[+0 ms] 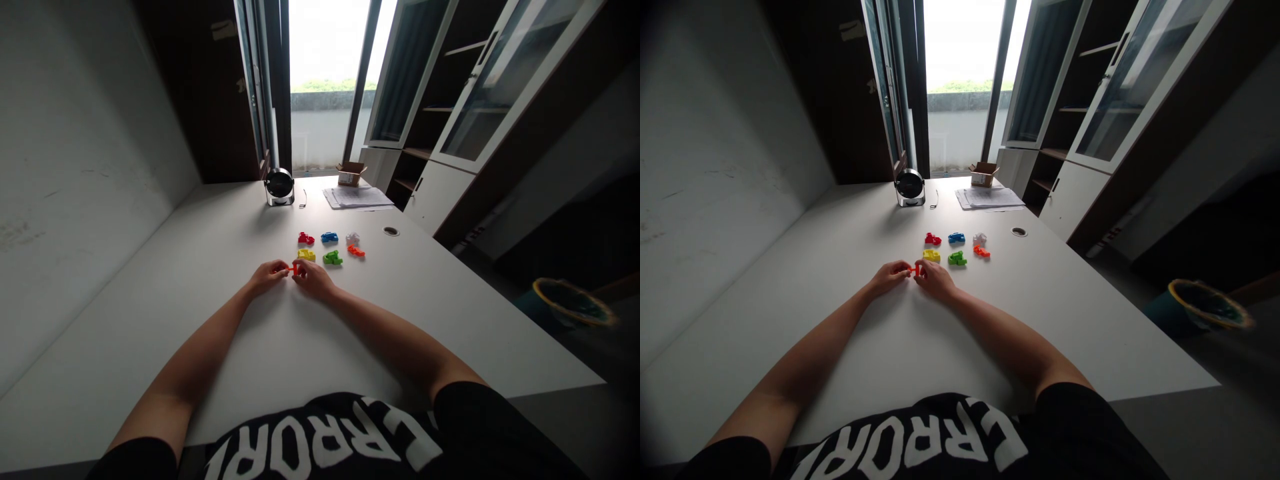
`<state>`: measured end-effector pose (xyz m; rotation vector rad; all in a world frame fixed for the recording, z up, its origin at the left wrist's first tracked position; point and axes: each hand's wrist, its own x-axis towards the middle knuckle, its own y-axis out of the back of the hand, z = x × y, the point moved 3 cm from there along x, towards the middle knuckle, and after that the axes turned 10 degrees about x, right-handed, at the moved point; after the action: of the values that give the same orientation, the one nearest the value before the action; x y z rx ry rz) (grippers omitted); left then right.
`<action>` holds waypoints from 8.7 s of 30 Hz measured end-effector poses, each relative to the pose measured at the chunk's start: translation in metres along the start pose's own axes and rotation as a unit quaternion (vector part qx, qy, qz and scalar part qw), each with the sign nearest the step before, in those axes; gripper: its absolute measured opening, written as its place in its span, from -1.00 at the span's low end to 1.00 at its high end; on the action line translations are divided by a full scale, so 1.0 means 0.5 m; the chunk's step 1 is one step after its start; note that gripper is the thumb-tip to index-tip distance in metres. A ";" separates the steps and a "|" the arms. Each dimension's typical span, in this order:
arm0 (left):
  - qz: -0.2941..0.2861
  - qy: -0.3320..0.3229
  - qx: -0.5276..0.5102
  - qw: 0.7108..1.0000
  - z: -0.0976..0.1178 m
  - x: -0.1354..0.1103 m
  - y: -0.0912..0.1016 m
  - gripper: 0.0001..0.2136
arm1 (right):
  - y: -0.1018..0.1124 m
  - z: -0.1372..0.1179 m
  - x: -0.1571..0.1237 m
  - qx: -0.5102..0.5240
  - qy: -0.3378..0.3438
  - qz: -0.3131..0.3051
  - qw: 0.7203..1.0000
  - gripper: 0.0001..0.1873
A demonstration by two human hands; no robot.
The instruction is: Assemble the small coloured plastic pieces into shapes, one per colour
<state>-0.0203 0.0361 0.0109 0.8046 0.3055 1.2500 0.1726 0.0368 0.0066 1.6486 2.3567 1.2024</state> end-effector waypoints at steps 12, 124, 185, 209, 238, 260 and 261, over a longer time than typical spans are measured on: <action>-0.004 0.000 0.017 1.000 0.001 0.000 0.000 -0.75 | 0.001 0.000 -0.001 -0.006 -0.001 -0.006 1.000 -0.61; 0.004 -0.008 0.033 0.999 0.003 -0.002 -0.001 -0.74 | 0.000 -0.001 0.000 -0.008 -0.003 -0.014 1.000 -0.55; 0.000 -0.026 -0.001 1.000 -0.003 -0.003 0.000 -0.76 | 0.008 -0.005 -0.003 0.020 0.003 0.028 0.999 -0.72; 0.001 -0.023 -0.031 0.999 0.001 -0.002 0.002 -0.73 | 0.004 0.002 -0.004 0.018 0.023 0.023 0.999 -0.73; -0.016 -0.016 -0.049 0.999 0.012 -0.004 0.003 -0.73 | 0.007 -0.010 -0.006 0.047 0.024 0.012 0.999 -0.79; -0.005 -0.013 -0.097 0.995 -0.005 -0.004 -0.003 -0.70 | -0.003 0.052 0.010 0.257 -0.032 -0.027 0.965 -0.63; -0.005 -0.016 -0.104 0.994 -0.005 -0.004 -0.003 -0.70 | -0.004 0.053 0.010 0.256 -0.031 -0.023 0.966 -0.64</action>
<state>-0.0214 0.0353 0.0076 0.6419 0.1507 1.2358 0.1803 0.0555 -0.0111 1.6975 2.8059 0.5434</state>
